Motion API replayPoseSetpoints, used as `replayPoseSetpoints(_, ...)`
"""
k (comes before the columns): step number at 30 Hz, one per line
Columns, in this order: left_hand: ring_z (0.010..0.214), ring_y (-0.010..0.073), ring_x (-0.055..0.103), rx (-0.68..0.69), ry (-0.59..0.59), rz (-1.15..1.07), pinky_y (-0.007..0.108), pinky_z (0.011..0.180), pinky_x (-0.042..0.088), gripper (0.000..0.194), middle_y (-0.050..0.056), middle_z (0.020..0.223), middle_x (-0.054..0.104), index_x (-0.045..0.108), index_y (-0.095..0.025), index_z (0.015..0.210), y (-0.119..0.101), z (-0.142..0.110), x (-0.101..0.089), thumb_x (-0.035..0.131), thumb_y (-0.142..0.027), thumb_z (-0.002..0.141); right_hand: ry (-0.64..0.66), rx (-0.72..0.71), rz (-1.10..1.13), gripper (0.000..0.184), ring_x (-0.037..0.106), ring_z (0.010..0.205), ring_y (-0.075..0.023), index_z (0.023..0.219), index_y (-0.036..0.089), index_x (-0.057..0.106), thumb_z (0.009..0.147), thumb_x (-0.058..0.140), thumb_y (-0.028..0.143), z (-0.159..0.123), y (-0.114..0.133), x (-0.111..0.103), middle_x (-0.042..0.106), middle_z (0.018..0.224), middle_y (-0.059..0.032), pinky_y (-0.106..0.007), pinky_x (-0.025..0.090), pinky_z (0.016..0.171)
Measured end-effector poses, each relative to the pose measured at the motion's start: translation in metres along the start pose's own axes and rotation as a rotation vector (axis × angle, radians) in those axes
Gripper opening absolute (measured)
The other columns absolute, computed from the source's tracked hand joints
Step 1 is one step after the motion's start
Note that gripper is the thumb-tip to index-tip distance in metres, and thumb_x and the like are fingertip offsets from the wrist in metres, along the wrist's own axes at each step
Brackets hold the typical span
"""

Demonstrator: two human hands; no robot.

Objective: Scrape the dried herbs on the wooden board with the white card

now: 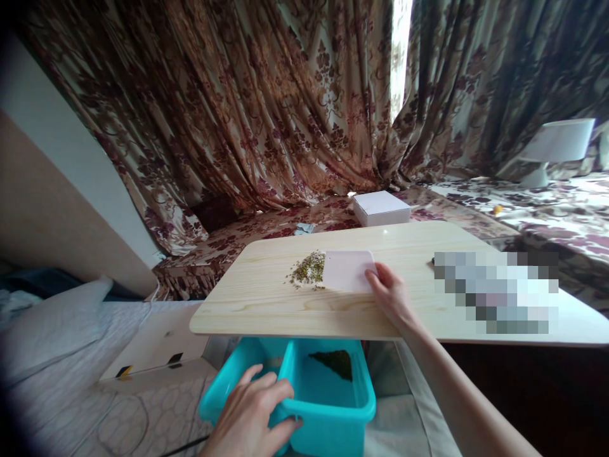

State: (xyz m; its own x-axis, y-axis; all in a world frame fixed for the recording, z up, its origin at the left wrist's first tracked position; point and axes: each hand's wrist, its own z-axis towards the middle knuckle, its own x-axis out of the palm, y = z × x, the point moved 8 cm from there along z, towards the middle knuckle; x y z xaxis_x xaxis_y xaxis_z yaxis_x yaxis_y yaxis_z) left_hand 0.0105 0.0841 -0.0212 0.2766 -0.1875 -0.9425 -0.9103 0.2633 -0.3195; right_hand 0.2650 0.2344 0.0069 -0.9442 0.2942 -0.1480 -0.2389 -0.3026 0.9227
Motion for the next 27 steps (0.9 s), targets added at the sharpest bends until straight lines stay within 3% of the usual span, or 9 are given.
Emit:
replayPoseSetpoints(17,0.088,0.0184,0.058,0.005,-0.017,0.007,0.045,0.105,0.024,0.009,-0.002,0.082,0.059,0.063,-0.026,0.085,-0.0041,-0.0009,-0.0045,0.061,-0.024,0.077,0.043,0.006,-0.015,0.026,0.063,0.076,-0.0201,0.09,0.017,0.068,0.074,0.056,0.033,-0.0036,0.0071,0.0038,0.07,0.079,-0.0041,-0.026,0.048,0.064)
replayPoseSetpoints(27,0.088,0.0173,0.058,-0.005,-0.038,-0.006,0.044,0.106,0.024,0.007,-0.003,0.081,0.059,0.063,-0.026,0.083,-0.0038,-0.003,-0.007,0.062,-0.022,0.077,-0.012,0.029,-0.035,0.027,0.062,0.077,-0.0203,0.091,0.015,0.068,0.074,0.054,0.03,-0.0033,0.0062,-0.0018,0.07,0.08,-0.0046,-0.027,0.048,0.066)
